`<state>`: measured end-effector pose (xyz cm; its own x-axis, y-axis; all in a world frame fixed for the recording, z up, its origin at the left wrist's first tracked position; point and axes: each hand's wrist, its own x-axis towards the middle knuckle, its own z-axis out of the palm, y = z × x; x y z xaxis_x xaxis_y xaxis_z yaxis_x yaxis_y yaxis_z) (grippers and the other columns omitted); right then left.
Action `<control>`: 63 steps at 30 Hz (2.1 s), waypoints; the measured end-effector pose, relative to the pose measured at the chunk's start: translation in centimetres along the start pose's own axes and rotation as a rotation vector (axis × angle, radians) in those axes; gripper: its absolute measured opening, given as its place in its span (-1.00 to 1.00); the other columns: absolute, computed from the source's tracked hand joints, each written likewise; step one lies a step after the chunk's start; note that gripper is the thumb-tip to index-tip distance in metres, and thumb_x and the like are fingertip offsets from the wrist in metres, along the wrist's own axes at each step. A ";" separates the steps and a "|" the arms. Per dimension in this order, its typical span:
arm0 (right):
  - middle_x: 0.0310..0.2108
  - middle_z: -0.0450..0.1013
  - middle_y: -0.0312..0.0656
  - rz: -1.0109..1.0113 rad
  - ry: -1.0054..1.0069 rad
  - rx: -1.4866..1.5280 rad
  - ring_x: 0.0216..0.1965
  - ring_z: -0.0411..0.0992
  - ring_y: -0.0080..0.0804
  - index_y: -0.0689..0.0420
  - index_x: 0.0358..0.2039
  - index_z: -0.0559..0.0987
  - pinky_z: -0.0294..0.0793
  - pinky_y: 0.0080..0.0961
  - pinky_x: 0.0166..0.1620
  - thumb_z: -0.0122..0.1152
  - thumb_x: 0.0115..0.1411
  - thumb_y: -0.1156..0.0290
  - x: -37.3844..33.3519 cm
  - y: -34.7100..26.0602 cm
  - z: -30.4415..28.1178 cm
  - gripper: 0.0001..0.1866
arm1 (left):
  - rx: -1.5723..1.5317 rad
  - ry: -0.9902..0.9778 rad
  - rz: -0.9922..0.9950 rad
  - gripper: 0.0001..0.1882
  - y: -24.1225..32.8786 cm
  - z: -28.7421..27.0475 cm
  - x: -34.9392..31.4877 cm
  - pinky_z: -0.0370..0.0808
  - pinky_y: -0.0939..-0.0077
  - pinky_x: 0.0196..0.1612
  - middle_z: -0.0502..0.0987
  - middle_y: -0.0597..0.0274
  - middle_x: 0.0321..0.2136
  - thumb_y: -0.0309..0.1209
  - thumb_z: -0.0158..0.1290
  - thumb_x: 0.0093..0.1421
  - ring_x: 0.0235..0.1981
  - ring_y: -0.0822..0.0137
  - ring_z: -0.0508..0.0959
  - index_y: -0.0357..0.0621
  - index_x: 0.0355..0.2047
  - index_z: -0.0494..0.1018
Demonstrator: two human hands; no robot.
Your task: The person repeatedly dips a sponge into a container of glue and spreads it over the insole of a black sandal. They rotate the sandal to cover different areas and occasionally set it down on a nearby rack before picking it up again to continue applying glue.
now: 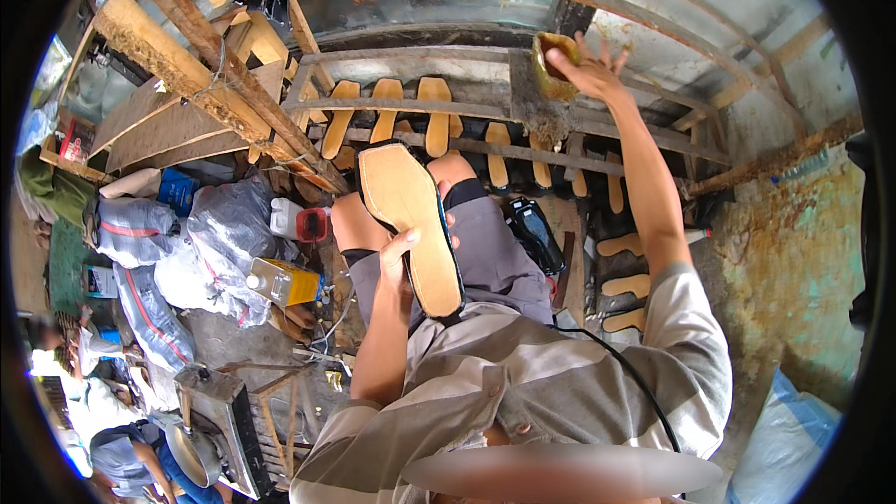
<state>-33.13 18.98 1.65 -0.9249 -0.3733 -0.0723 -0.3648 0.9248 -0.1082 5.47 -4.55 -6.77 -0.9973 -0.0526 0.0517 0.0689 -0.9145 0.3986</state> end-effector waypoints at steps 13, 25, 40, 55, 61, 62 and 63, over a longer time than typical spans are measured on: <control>0.52 0.03 -0.16 -0.053 0.390 0.547 0.54 -0.27 0.05 -0.21 0.23 0.59 -0.57 0.24 0.44 -0.36 0.29 -0.53 -5.5 -0.1 3.7 -0.12 | 0.070 -0.030 -0.048 -0.10 1.6 1.5 0.6 0.68 0.10 -0.09 0.52 -0.10 0.08 0.15 0.06 0.25 -0.11 0.01 0.64 -0.28 0.38 0.18; 0.41 0.19 0.02 -0.789 -0.172 1.369 0.43 0.09 -0.08 0.10 0.13 0.62 -0.31 -0.02 0.49 -0.18 0.45 -0.17 -19.0 -14.5 -0.5 -0.35 | -0.128 0.002 -0.119 0.00 1.4 5.1 0.5 0.72 0.02 -0.21 0.55 -0.05 0.06 0.46 -0.23 0.24 -0.10 -0.05 0.66 -0.16 0.34 0.26; 0.58 -0.18 -0.15 -1.118 0.237 0.480 0.49 -0.37 0.45 -0.48 0.07 0.68 -0.69 0.51 0.34 -0.13 0.29 -0.45 -17.7 -15.2 1.2 -0.40 | 0.010 0.020 -0.242 0.01 1.8 7.1 0.7 0.74 0.07 -0.32 0.59 -0.10 -0.07 0.49 -0.27 0.24 -0.22 -0.05 0.69 -0.12 0.35 0.23; 0.27 0.40 -0.46 -1.000 0.580 0.333 0.41 0.01 -0.13 -0.43 0.05 0.69 -0.71 0.39 0.39 -0.10 0.18 -0.52 -26.4 -16.2 6.0 -0.32 | 0.091 0.190 0.054 -0.20 2.6 7.0 3.5 0.61 0.28 -0.14 0.57 0.12 -0.13 0.37 -0.20 0.35 -0.22 0.23 0.61 -0.12 0.15 0.40; 0.27 0.37 -0.34 -1.161 0.587 0.408 0.35 0.07 -0.02 -0.48 -0.01 0.72 -0.58 0.38 0.40 -0.09 0.25 -0.46 -23.7 -16.1 4.5 -0.41 | -0.039 0.180 0.041 -0.21 2.0 6.8 2.5 0.60 0.29 -0.02 0.57 0.14 -0.02 0.32 -0.20 0.38 -0.08 0.23 0.60 -0.12 0.25 0.34; 0.32 0.28 -0.16 -1.020 0.539 0.354 0.33 0.07 0.11 -0.46 0.01 0.71 -0.54 0.43 0.37 -0.13 0.32 -0.38 -22.6 -16.1 4.0 -0.45 | -0.046 0.171 -0.009 -0.24 1.7 7.0 2.1 0.56 0.27 0.08 0.55 0.16 0.06 0.27 -0.22 0.41 0.05 0.22 0.56 -0.10 0.30 0.31; 0.33 0.23 -0.13 -0.878 0.488 0.480 0.33 0.06 0.16 -0.42 0.05 0.70 -0.51 0.49 0.34 -0.16 0.34 -0.36 -21.5 -16.4 3.9 -0.43 | -0.034 0.131 -0.004 -0.26 1.3 7.2 1.4 0.62 0.31 -0.01 0.58 0.11 0.01 0.26 -0.23 0.42 -0.02 0.19 0.62 -0.10 0.29 0.32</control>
<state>-6.84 11.61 1.13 -0.3476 -0.7174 0.6038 -0.9314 0.1902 -0.3102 4.32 -2.92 0.37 -0.9925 -0.0994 -0.0708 0.0667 -0.9277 0.3674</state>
